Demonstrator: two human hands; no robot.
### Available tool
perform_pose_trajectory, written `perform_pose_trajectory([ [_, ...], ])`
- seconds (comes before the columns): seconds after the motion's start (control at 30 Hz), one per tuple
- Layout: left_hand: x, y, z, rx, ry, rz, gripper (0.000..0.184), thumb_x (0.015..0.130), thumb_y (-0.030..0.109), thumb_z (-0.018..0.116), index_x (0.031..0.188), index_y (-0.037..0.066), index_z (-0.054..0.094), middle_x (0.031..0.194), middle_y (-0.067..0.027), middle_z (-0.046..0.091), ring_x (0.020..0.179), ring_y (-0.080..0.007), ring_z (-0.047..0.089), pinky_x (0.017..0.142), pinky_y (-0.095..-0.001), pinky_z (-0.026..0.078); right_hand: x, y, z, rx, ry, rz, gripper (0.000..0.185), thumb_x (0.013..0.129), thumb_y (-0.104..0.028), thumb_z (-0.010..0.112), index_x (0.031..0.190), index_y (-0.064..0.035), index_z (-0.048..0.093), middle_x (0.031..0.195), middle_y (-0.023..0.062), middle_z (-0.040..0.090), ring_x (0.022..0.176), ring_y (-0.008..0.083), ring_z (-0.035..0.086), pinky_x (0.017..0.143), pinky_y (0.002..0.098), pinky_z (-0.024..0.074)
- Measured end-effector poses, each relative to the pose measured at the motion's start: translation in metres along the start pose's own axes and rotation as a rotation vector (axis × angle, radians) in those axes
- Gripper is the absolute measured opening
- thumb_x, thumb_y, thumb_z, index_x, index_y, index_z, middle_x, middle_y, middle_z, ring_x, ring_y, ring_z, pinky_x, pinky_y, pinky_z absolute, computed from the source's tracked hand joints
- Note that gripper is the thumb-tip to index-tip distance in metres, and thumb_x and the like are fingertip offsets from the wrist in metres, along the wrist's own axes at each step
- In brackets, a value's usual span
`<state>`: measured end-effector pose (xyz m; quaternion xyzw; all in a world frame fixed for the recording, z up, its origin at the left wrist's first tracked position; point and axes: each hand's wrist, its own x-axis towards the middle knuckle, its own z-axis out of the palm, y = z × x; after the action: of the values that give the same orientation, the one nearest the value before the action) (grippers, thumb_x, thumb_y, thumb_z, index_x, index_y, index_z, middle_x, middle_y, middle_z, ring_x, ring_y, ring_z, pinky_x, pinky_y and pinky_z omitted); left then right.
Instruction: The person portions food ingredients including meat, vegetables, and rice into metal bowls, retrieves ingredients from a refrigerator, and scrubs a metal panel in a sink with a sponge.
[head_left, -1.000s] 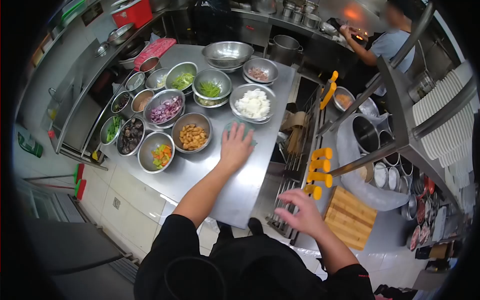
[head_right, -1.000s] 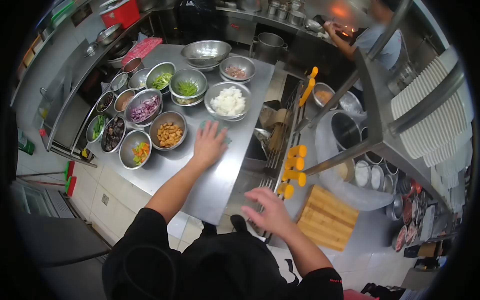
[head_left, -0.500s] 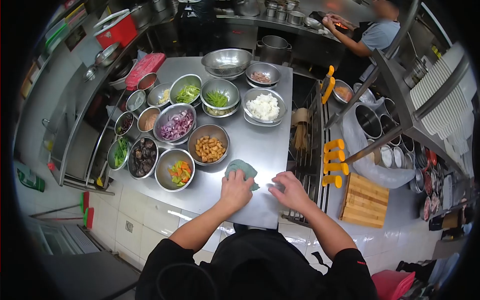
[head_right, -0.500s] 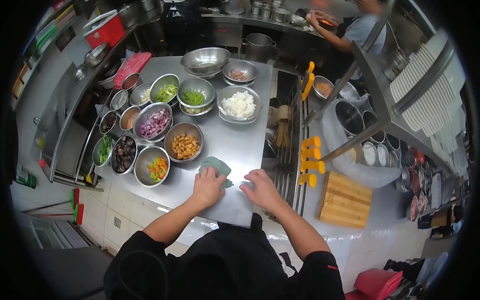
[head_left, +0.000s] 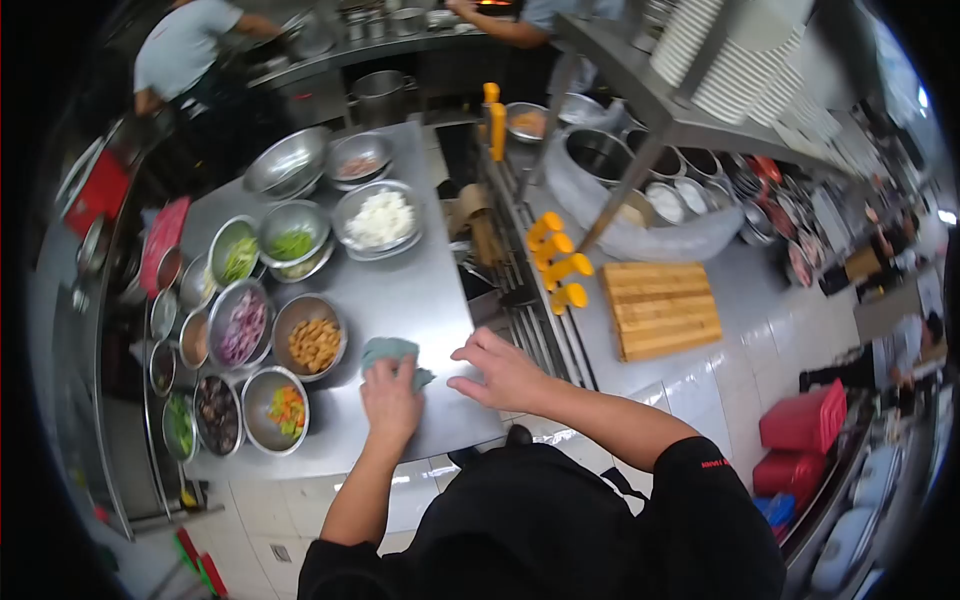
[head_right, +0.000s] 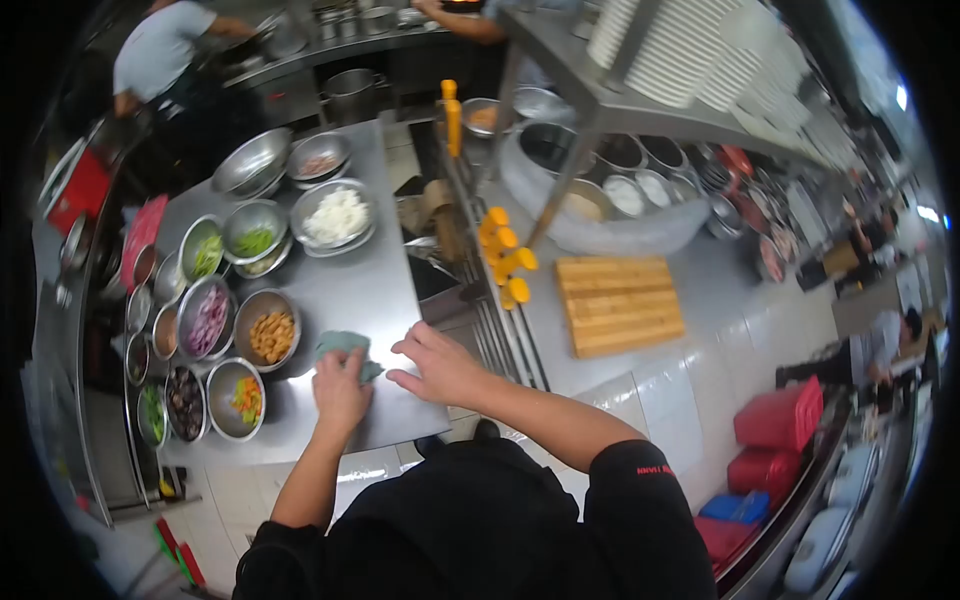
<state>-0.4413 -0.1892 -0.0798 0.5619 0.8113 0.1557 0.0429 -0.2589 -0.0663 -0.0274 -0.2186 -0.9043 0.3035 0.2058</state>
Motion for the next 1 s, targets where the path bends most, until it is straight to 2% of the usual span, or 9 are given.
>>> perform_pose_trajectory([
  [0.1, -0.005, 0.002, -0.011, -0.036, -0.028, -0.027, 0.057, 0.071, 0.020, 0.076, 0.126, 0.014, 0.059, 0.115, -0.0116, 0.053, 0.107, -0.0331, 0.052, 0.086, -0.0463, 0.045, -0.035, -0.005, -0.050, 0.017, -0.052, 0.185, 0.038, 0.081, -0.037, 0.076, 0.099, -0.0052, 0.062, 0.098, 0.0123, 0.057, 0.083, 0.0268, 0.062, 0.073, 0.0380, 0.0508],
  [0.13, -0.009, 0.004, -0.018, -0.064, -0.040, -0.019, 0.057, 0.072, 0.020, 0.076, 0.126, 0.013, 0.059, 0.118, -0.0125, 0.053, 0.109, -0.0343, 0.051, 0.087, -0.0471, 0.045, -0.048, -0.001, -0.067, -0.015, 0.057, 0.135, 0.039, 0.077, -0.039, 0.079, 0.090, -0.0072, 0.059, 0.083, 0.0092, 0.058, 0.069, 0.0243, 0.061, 0.063, 0.0353, 0.0503],
  [0.33, -0.018, 0.075, -0.014, -0.217, 0.083, 0.262, 0.052, 0.074, 0.024, 0.079, 0.121, 0.008, 0.062, 0.118, -0.0173, 0.059, 0.104, -0.0363, 0.058, 0.087, -0.0457, 0.048, -0.172, 0.067, -0.227, -0.216, 0.726, 0.458, 0.045, 0.076, -0.035, 0.081, 0.062, -0.0076, 0.049, 0.054, 0.0065, 0.049, 0.050, 0.0178, 0.049, 0.047, 0.0337, 0.0408],
  [0.4, -0.019, 0.143, -0.017, -0.407, -0.047, 0.351, 0.044, 0.077, 0.021, 0.077, 0.117, 0.006, 0.063, 0.108, -0.0170, 0.063, 0.094, -0.0351, 0.062, 0.082, -0.0418, 0.051, -0.241, 0.107, -0.295, -0.376, 0.957, 0.693, 0.040, 0.084, -0.027, 0.073, 0.061, -0.0048, 0.050, 0.052, 0.0057, 0.049, 0.050, 0.0138, 0.045, 0.047, 0.0296, 0.0379],
  [0.43, -0.011, 0.189, -0.020, -0.515, -0.163, 0.382, 0.039, 0.080, 0.018, 0.075, 0.115, 0.004, 0.064, 0.101, -0.0166, 0.065, 0.089, -0.0344, 0.063, 0.080, -0.0392, 0.052, -0.291, 0.146, -0.326, -0.229, 1.110, 0.884, 0.033, 0.086, -0.032, 0.071, 0.083, -0.0001, 0.063, 0.071, 0.0136, 0.064, 0.066, 0.0208, 0.061, 0.061, 0.0330, 0.0488],
  [0.5, 0.007, 0.266, 0.001, -0.471, -0.283, 0.577, 0.031, 0.084, 0.017, 0.071, 0.111, 0.004, 0.065, 0.095, -0.0133, 0.066, 0.084, -0.0322, 0.065, 0.074, -0.0377, 0.053, -0.387, 0.218, -0.350, -0.582, 0.831, 1.127, 0.052, 0.085, -0.035, 0.070, 0.119, 0.0027, 0.060, 0.108, 0.0254, 0.067, 0.101, 0.0313, 0.066, 0.086, 0.0394, 0.0508],
  [0.6, 0.050, 0.396, 0.046, -0.492, -0.263, 0.819, 0.031, 0.087, 0.019, 0.067, 0.115, 0.006, 0.064, 0.097, -0.0144, 0.066, 0.088, -0.0336, 0.064, 0.075, -0.0402, 0.053, -0.476, 0.256, -0.337, -0.783, 0.311, 1.400, 0.074, 0.085, -0.038, 0.069, 0.139, 0.0049, 0.043, 0.129, 0.0335, 0.053, 0.125, 0.0382, 0.052, 0.102, 0.0451, 0.0422],
  [0.8, 0.179, 0.641, 0.147, -0.441, -0.395, 0.837, 0.036, 0.089, 0.022, 0.061, 0.121, 0.006, 0.060, 0.101, -0.0194, 0.066, 0.094, -0.0379, 0.062, 0.081, -0.0448, 0.051, -0.579, 0.287, -0.371, 0.569, 1.015, 1.437, 0.067, 0.084, -0.030, 0.074, 0.130, 0.0109, 0.049, 0.123, 0.0286, 0.058, 0.114, 0.0312, 0.060, 0.091, 0.0409, 0.0503],
  [1.0, 0.275, 0.791, 0.210, 0.053, -0.090, 0.804, 0.025, 0.091, 0.012, 0.049, 0.113, 0.008, 0.061, 0.115, -0.0198, 0.061, 0.100, -0.0382, 0.064, 0.085, -0.0469, 0.052, -0.612, 0.266, -0.453, 0.106, 0.784, 1.252, 0.053, 0.085, -0.026, 0.071, 0.124, 0.0062, 0.057, 0.114, 0.0190, 0.064, 0.105, 0.0223, 0.064, 0.084, 0.0297, 0.0518],
])
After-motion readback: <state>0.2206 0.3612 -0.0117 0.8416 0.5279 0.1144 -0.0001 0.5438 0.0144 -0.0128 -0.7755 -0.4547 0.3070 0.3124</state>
